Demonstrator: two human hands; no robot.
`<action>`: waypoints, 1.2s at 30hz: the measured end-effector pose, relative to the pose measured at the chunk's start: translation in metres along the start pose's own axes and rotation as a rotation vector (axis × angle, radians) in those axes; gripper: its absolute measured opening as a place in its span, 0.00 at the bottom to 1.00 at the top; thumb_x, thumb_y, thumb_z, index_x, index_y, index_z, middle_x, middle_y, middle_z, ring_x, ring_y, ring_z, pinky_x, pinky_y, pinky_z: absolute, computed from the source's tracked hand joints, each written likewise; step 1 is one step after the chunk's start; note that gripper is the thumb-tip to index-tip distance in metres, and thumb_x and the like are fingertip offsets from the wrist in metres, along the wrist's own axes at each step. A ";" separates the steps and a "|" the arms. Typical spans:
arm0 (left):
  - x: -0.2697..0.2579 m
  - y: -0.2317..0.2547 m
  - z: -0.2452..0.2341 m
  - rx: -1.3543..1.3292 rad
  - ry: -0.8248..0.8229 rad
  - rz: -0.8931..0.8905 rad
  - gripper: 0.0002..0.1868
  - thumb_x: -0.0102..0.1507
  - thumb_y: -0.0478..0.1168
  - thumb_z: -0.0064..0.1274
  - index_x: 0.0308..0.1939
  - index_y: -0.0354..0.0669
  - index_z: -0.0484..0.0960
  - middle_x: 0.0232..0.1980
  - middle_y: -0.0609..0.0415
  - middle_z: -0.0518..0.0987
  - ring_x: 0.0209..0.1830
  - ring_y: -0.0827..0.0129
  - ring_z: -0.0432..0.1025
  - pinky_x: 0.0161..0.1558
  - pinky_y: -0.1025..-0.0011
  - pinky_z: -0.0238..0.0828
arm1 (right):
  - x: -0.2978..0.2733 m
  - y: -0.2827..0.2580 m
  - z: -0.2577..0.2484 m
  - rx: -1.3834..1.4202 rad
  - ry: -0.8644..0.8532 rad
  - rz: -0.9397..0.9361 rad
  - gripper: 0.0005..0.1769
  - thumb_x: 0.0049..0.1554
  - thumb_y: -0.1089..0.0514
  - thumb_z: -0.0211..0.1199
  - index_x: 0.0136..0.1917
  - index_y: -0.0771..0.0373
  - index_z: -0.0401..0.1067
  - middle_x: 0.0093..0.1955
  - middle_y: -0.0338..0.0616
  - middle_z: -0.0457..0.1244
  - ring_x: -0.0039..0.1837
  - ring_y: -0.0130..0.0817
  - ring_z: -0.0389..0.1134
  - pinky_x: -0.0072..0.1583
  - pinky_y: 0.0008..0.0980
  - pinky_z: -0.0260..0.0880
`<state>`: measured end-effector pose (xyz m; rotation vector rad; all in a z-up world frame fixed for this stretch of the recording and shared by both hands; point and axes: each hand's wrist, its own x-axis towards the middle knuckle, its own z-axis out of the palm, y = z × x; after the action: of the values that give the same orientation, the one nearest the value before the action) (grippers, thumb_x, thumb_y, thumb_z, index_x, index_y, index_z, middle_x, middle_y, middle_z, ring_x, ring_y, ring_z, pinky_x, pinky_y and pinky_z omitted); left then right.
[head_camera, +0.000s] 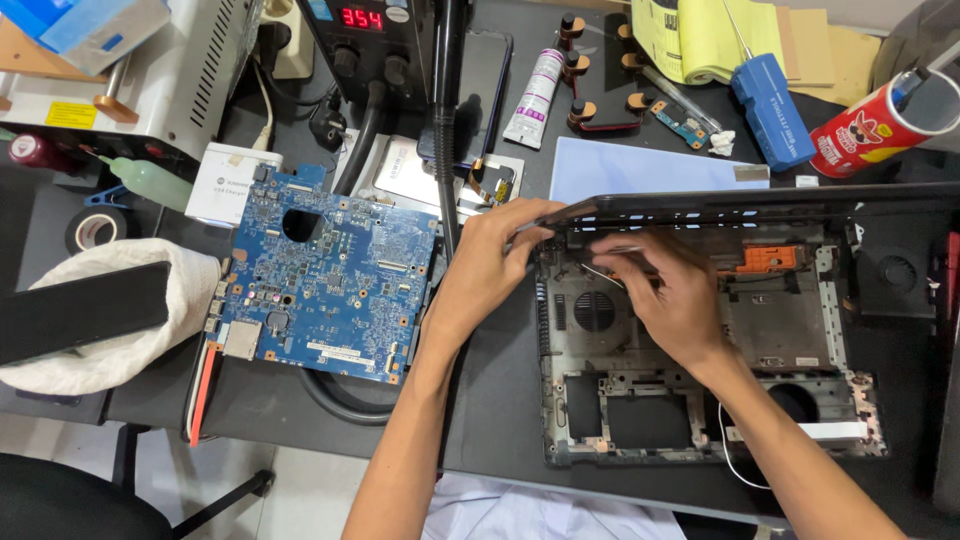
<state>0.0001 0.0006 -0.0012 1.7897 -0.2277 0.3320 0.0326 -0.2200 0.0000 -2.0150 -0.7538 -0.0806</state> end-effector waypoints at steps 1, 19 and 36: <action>0.000 0.001 0.001 0.024 -0.006 -0.032 0.20 0.62 0.21 0.48 0.56 0.35 0.80 0.47 0.43 0.83 0.45 0.60 0.82 0.48 0.70 0.79 | 0.002 0.001 0.000 -0.030 -0.001 -0.031 0.08 0.61 0.69 0.64 0.54 0.66 0.77 0.50 0.43 0.72 0.52 0.31 0.77 0.51 0.26 0.76; 0.002 0.004 -0.001 0.014 -0.013 -0.034 0.19 0.62 0.23 0.49 0.56 0.38 0.81 0.49 0.44 0.84 0.47 0.58 0.83 0.50 0.69 0.79 | 0.019 -0.010 0.002 -0.129 -0.182 -0.204 0.10 0.57 0.68 0.65 0.53 0.63 0.75 0.51 0.42 0.71 0.52 0.36 0.76 0.52 0.31 0.79; 0.002 0.006 0.000 -0.032 -0.017 -0.075 0.19 0.62 0.22 0.47 0.55 0.36 0.82 0.51 0.44 0.85 0.48 0.59 0.83 0.52 0.69 0.80 | 0.004 0.014 -0.003 -0.174 -0.077 -0.264 0.08 0.58 0.68 0.66 0.53 0.62 0.77 0.53 0.43 0.72 0.53 0.34 0.76 0.53 0.28 0.79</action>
<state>-0.0005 -0.0006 0.0051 1.7653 -0.1768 0.2581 0.0434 -0.2255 -0.0076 -2.0799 -1.0918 -0.2296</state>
